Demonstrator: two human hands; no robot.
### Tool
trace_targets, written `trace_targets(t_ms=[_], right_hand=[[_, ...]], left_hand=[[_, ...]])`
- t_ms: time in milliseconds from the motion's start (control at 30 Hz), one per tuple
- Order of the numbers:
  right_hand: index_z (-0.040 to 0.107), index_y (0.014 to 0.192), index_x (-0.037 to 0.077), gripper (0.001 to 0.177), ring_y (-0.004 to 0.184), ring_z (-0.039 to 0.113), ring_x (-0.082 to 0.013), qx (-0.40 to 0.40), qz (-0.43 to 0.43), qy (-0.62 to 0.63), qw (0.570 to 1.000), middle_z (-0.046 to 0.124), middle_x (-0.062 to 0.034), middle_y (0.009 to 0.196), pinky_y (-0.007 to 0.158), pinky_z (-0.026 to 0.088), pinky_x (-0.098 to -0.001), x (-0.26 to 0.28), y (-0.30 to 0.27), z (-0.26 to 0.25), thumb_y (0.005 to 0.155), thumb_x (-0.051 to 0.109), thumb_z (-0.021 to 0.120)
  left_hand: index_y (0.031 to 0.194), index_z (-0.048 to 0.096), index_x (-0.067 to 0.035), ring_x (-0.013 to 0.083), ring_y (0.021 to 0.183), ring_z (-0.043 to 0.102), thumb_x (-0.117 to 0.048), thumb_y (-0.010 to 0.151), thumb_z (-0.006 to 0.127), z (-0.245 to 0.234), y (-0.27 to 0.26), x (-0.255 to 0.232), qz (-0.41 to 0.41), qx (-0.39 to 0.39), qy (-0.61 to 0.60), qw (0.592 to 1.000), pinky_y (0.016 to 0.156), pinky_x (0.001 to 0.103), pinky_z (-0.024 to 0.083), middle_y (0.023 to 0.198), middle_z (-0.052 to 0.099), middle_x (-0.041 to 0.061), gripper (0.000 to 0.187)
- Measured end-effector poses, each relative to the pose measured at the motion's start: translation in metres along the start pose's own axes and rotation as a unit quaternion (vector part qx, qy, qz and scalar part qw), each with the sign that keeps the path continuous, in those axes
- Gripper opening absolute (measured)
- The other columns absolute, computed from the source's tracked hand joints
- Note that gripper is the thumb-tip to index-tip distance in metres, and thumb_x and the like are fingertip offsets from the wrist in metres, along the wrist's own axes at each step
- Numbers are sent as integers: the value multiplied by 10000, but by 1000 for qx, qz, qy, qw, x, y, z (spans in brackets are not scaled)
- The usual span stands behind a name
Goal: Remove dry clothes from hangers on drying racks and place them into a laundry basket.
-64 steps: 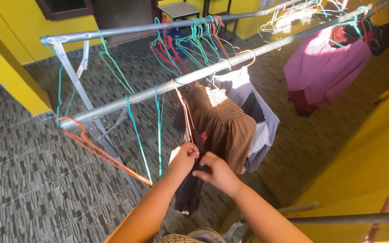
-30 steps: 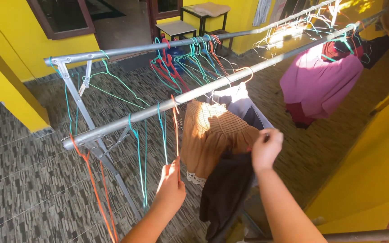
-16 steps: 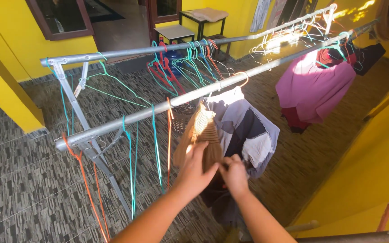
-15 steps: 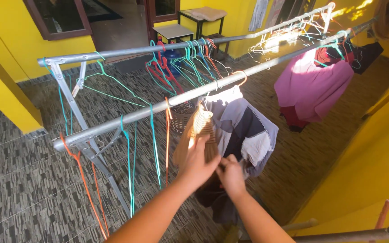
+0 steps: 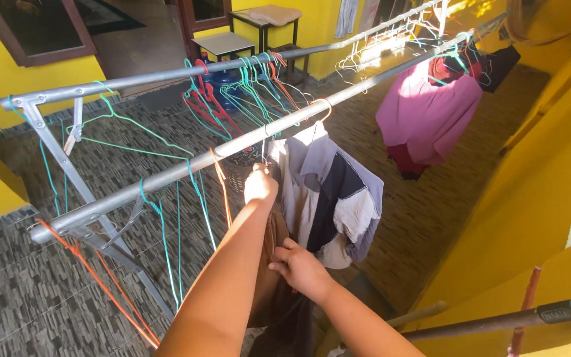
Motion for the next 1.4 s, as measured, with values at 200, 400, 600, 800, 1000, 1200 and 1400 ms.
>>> trace_targets(t_ms=[200,400,600,800,1000,1200,1400], right_hand=[[639,895,-10,249,815,595,-313,49,-53,47,996,576,-126,900,765,494,-397,-42,26,25,897,182,798],[704,1095,39,332,908,606,-119,191,-67,262,944,695,-45,1039,782,472,-288,-52,47,48,844,192,858],[666,1191,80,322,640,479,-29,227,68,490,839,620,0,964,486,325,-191,-99,73,58,934,251,759],[648,1289,36,341,944,591,-113,24,-7,286,958,691,-45,1159,797,458,-266,-45,138,9,978,173,672],[608,1268,22,429,1047,686,-156,-20,-15,159,987,736,-67,1149,935,525,-316,-48,150,19,883,167,728],[659,1135,-4,334,987,687,-162,-16,31,162,986,736,-85,1047,906,530,-312,-64,138,25,898,214,744],[714,1027,-31,283,911,660,-164,-8,18,147,989,704,-93,981,846,531,-329,-64,124,35,922,231,735]], left_hand=[[1152,547,30,424,1020,690,-132,902,630,-35,-26,17,51,-71,5,996,898,491,544,1065,689,270,309],[1006,632,8,429,922,703,-201,855,666,-74,-60,18,73,-90,41,992,869,494,553,951,720,267,260],[956,666,-20,411,876,727,-227,879,620,-80,-57,30,102,-104,42,989,861,484,568,881,730,247,226],[1000,698,-24,428,924,700,-283,906,613,-59,-41,55,104,-50,-13,993,864,498,548,930,723,260,289],[1286,644,-35,409,1061,687,-348,1019,492,-38,-11,57,84,22,106,991,899,506,550,1175,699,227,439],[1166,729,-45,366,1144,690,-392,1011,529,19,18,88,32,133,162,977,958,466,558,1216,708,199,429],[1091,755,-76,379,1073,704,-386,956,605,-38,-38,59,-25,70,39,997,946,461,554,1091,735,203,369]])
Point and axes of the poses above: each hand's wrist, its own y-axis towards the middle knuckle, its own z-axis out of the palm, x = y × z, the point moved 9 cm from there along y, towards the middle knuckle
